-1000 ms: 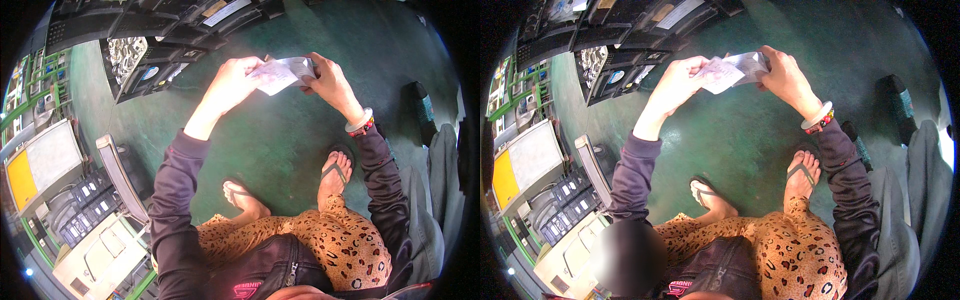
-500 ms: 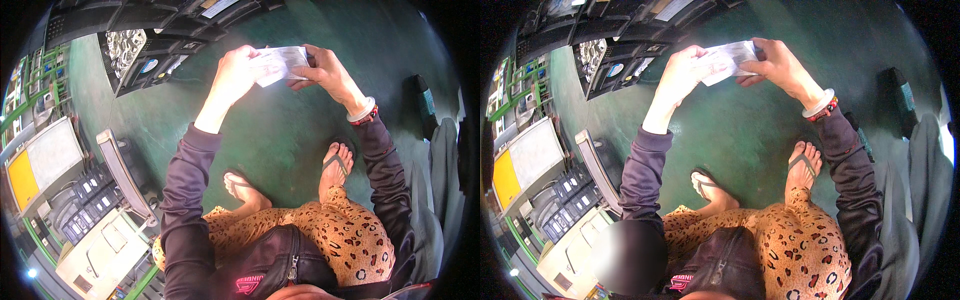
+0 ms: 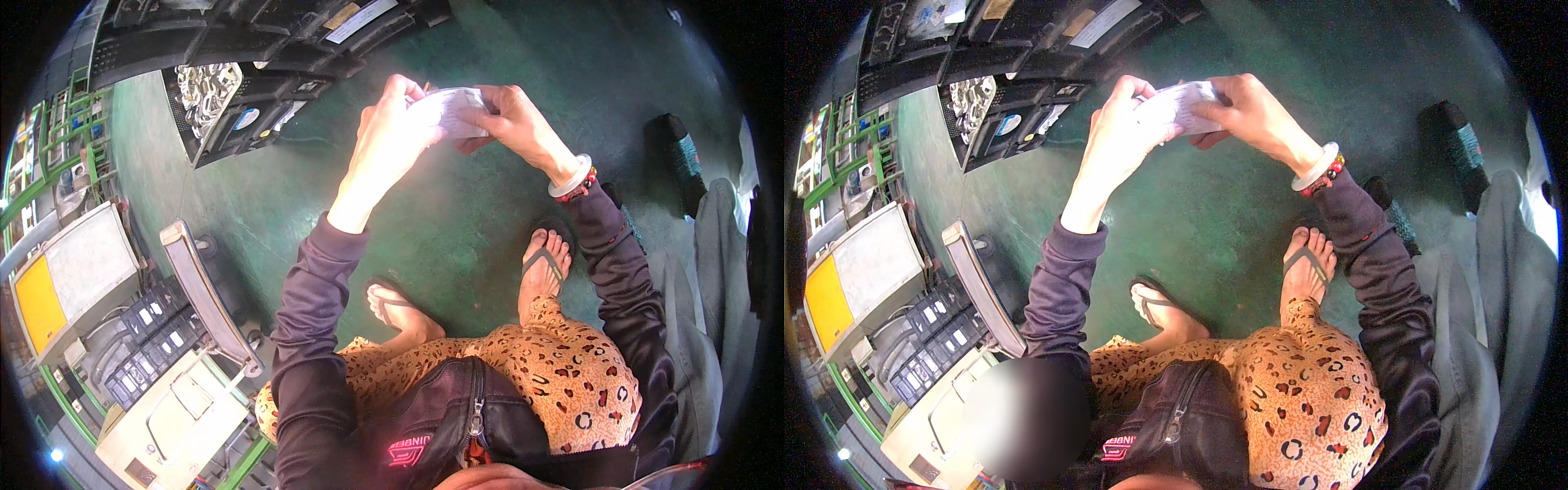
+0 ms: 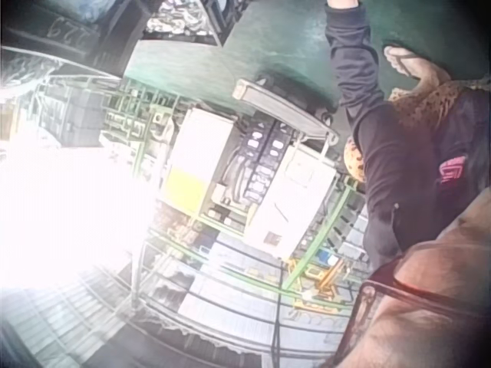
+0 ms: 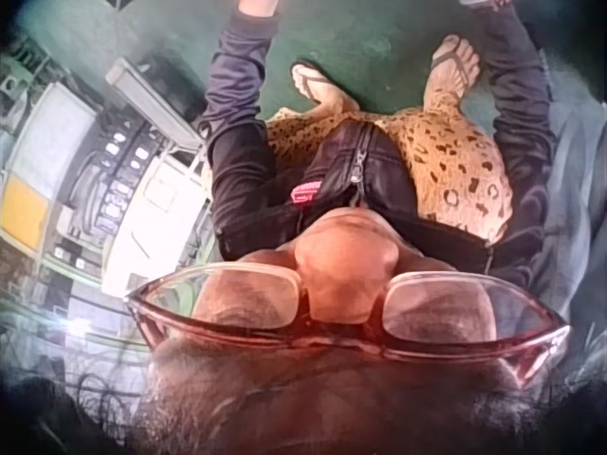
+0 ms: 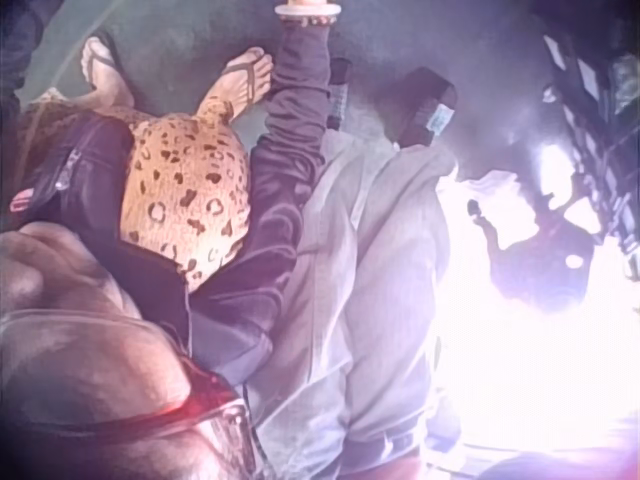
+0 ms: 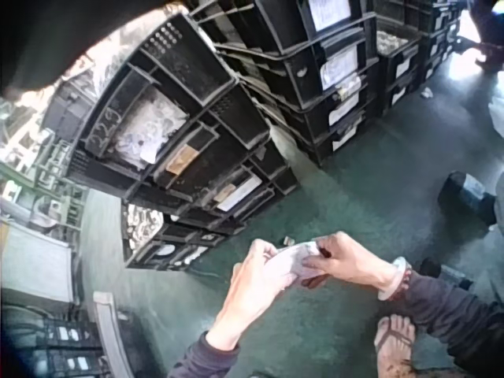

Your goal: The person moves black plastic bins filled with small metal parts across a green factory floor, stacks them, and places paper labels on the bins. The person also handles small plastic bags and adjusts labels on stacked bins.

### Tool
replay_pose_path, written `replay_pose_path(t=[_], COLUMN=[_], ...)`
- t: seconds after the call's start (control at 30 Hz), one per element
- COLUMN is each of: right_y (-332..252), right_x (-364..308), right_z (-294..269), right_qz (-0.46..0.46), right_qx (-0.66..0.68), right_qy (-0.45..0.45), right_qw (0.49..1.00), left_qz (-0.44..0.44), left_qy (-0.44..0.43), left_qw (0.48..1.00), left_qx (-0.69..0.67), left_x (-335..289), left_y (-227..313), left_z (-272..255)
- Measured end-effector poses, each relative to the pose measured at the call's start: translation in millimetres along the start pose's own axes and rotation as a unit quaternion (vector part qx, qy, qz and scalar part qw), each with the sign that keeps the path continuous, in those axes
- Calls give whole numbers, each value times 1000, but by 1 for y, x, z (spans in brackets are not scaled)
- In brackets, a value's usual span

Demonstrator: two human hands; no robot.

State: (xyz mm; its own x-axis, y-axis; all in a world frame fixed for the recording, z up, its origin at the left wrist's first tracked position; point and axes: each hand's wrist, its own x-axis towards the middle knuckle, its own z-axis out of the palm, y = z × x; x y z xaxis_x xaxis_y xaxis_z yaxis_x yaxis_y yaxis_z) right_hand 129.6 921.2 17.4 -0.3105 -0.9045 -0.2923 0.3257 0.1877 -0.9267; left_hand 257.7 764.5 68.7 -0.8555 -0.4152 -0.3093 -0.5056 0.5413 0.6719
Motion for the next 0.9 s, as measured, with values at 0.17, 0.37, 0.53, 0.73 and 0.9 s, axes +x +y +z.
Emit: replay_pose_path(t=[0.17, 0.37, 0.53, 0.73, 0.9], right_y=[-4, -8, -8, -9, -9], right_x=[-3, -2, -1, 0, 0], right_z=[-9, -13, -15, -12, -10], right_qz=[11, 14, 4, -7, -10], right_qx=[113, 127, 160, 175, 162], right_qy=[21, 6, -19, -37, -36], right_qw=[993, 992, 987, 984, 986], left_qz=[-35, -56, -54, -46, -46], left_qy=[-25, -62, -44, -32, -32], left_qw=[982, 951, 965, 974, 979], left_qx=[-182, -296, -254, -218, -197], left_x=[9, 15, 12, 8, 7], left_y=[-16, -23, -17, -10, -10], left_z=[-13, -19, -25, -34, -37])
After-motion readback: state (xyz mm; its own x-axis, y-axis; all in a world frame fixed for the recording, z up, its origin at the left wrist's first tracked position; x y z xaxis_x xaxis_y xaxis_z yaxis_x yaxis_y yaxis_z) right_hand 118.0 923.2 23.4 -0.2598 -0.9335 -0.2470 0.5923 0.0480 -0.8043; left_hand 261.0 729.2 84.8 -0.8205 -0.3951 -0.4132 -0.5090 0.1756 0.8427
